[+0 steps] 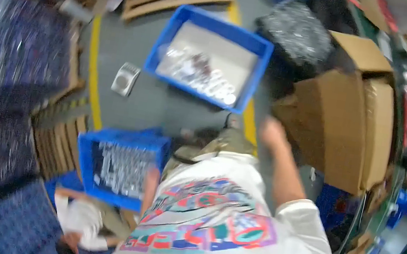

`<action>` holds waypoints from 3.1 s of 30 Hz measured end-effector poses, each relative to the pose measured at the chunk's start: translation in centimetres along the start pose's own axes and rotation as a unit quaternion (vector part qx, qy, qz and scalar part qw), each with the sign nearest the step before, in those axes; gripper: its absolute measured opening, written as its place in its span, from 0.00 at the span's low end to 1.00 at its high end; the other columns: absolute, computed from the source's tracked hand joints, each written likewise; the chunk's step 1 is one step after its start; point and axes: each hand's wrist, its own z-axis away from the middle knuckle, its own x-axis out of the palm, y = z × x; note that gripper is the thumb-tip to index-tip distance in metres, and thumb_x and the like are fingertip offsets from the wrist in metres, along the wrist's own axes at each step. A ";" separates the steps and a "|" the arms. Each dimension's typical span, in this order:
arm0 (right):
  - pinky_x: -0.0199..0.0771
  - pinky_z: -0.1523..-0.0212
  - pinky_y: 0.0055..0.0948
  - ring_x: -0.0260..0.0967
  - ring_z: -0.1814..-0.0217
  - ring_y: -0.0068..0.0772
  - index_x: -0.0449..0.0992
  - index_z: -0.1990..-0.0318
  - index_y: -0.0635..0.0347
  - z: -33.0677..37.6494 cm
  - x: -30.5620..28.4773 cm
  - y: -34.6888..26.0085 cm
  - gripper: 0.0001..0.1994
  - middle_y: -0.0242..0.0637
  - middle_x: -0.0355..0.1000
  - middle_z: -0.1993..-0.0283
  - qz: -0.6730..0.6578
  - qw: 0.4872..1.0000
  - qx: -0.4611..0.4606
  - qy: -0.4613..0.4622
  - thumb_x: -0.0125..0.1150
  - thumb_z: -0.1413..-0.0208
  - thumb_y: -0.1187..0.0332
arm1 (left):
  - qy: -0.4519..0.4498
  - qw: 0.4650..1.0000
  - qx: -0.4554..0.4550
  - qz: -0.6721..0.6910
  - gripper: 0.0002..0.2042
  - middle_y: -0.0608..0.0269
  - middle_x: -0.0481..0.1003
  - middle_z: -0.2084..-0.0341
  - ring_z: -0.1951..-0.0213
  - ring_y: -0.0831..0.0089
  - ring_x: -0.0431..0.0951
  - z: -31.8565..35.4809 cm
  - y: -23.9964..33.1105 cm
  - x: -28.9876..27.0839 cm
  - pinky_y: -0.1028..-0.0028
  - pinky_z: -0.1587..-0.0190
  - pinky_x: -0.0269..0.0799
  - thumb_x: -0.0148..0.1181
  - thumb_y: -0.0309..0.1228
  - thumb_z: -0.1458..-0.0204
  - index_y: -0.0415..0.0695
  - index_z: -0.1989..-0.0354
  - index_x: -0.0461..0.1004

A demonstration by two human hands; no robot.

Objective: Unpacking electronic or mechanical components from a cardboard box and inspecting them in a manufacturing facility.

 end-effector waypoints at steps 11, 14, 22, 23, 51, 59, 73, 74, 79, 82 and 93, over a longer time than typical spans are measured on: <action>0.71 0.59 0.41 0.71 0.57 0.49 0.78 0.62 0.57 0.9 5.7 6.7 0.15 0.49 0.73 0.59 -0.119 0.970 -0.020 -0.210 0.54 0.56 0.61 | -0.093 0.994 -0.039 0.031 0.15 0.59 0.76 0.71 0.72 0.72 0.74 -12.7 5.6 -10.4 0.75 0.70 0.70 0.53 0.34 0.50 0.39 0.56 0.72; 0.70 0.57 0.43 0.71 0.55 0.49 0.73 0.52 0.51 -5.1 -6.0 3.3 0.17 0.47 0.73 0.58 -0.189 0.976 -0.001 -0.112 0.51 0.51 0.63 | 0.084 0.962 -0.078 0.247 0.18 0.60 0.75 0.71 0.77 0.75 0.72 -18.3 18.5 -9.5 0.80 0.79 0.66 0.52 0.30 0.52 0.41 0.50 0.68; 0.60 0.41 0.39 0.62 0.43 0.45 0.70 0.51 0.60 -0.8 -25.5 9.9 0.18 0.44 0.66 0.47 -0.317 0.861 -0.148 0.369 0.56 0.52 0.70 | -0.259 0.950 0.157 0.073 0.18 0.59 0.75 0.64 0.67 0.72 0.75 -17.6 42.1 7.5 0.76 0.63 0.69 0.53 0.33 0.46 0.39 0.49 0.69; 0.58 0.40 0.40 0.61 0.42 0.44 0.70 0.51 0.61 1.3 -27.9 12.0 0.18 0.44 0.66 0.47 -0.294 0.854 -0.094 0.419 0.55 0.51 0.71 | -0.290 0.936 0.201 -0.005 0.18 0.58 0.75 0.64 0.64 0.71 0.75 -16.2 43.3 9.6 0.75 0.61 0.69 0.52 0.34 0.46 0.39 0.49 0.69; 0.70 0.62 0.22 0.71 0.67 0.22 0.69 0.48 0.65 12.2 -24.0 19.6 0.16 0.36 0.74 0.61 -0.672 0.724 0.092 0.125 0.47 0.40 0.68 | -0.230 0.539 0.786 -0.196 0.22 0.63 0.64 0.43 0.39 0.61 0.58 4.1 72.7 23.2 0.56 0.37 0.47 0.54 0.37 0.49 0.47 0.44 0.64; 0.64 0.46 0.27 0.61 0.41 0.34 0.58 0.40 0.66 16.8 -22.8 33.2 0.26 0.45 0.61 0.40 -0.573 0.632 0.320 0.412 0.51 0.48 0.70 | -0.191 0.557 0.787 -0.185 0.22 0.69 0.64 0.43 0.38 0.65 0.57 3.8 72.7 24.4 0.57 0.37 0.46 0.53 0.38 0.49 0.52 0.44 0.65; 0.55 0.39 0.40 0.52 0.35 0.51 0.55 0.39 0.63 18.0 -27.8 39.6 0.36 0.55 0.53 0.36 -0.242 0.936 0.207 0.147 0.59 0.59 0.67 | -0.110 0.646 0.738 -0.158 0.13 0.63 0.74 0.53 0.44 0.62 0.65 5.5 71.4 25.8 0.65 0.40 0.50 0.53 0.26 0.52 0.46 0.57 0.75; 0.50 0.36 0.42 0.49 0.33 0.49 0.54 0.37 0.59 18.3 -28.4 39.1 0.40 0.52 0.50 0.34 -0.110 0.978 0.162 0.074 0.64 0.61 0.68 | -0.113 0.665 0.723 -0.147 0.11 0.60 0.74 0.53 0.43 0.61 0.65 5.6 71.7 25.8 0.66 0.40 0.50 0.52 0.25 0.50 0.44 0.58 0.75; 0.44 0.35 0.55 0.42 0.30 0.50 0.55 0.37 0.54 19.3 -25.0 39.6 0.42 0.50 0.45 0.33 0.010 0.996 -0.043 0.083 0.69 0.64 0.66 | -0.143 0.763 0.629 -0.046 0.11 0.56 0.75 0.57 0.45 0.62 0.67 6.4 72.1 26.9 0.69 0.44 0.62 0.47 0.17 0.48 0.37 0.62 0.76; 0.44 0.35 0.54 0.47 0.32 0.47 0.58 0.40 0.54 18.2 -23.7 39.3 0.38 0.47 0.51 0.35 0.078 0.980 -0.087 0.163 0.67 0.64 0.67 | -0.144 0.786 0.600 -0.015 0.11 0.54 0.75 0.57 0.44 0.61 0.66 6.7 71.2 27.1 0.69 0.43 0.61 0.46 0.17 0.48 0.37 0.62 0.76; 0.68 0.69 0.32 0.68 0.71 0.39 0.68 0.72 0.59 20.3 -34.0 41.0 0.07 0.38 0.67 0.75 0.018 0.832 -0.128 0.540 0.59 0.57 0.69 | -0.040 0.767 0.636 -0.078 0.14 0.55 0.71 0.50 0.40 0.59 0.62 10.5 70.2 28.3 0.66 0.39 0.53 0.44 0.19 0.48 0.39 0.56 0.73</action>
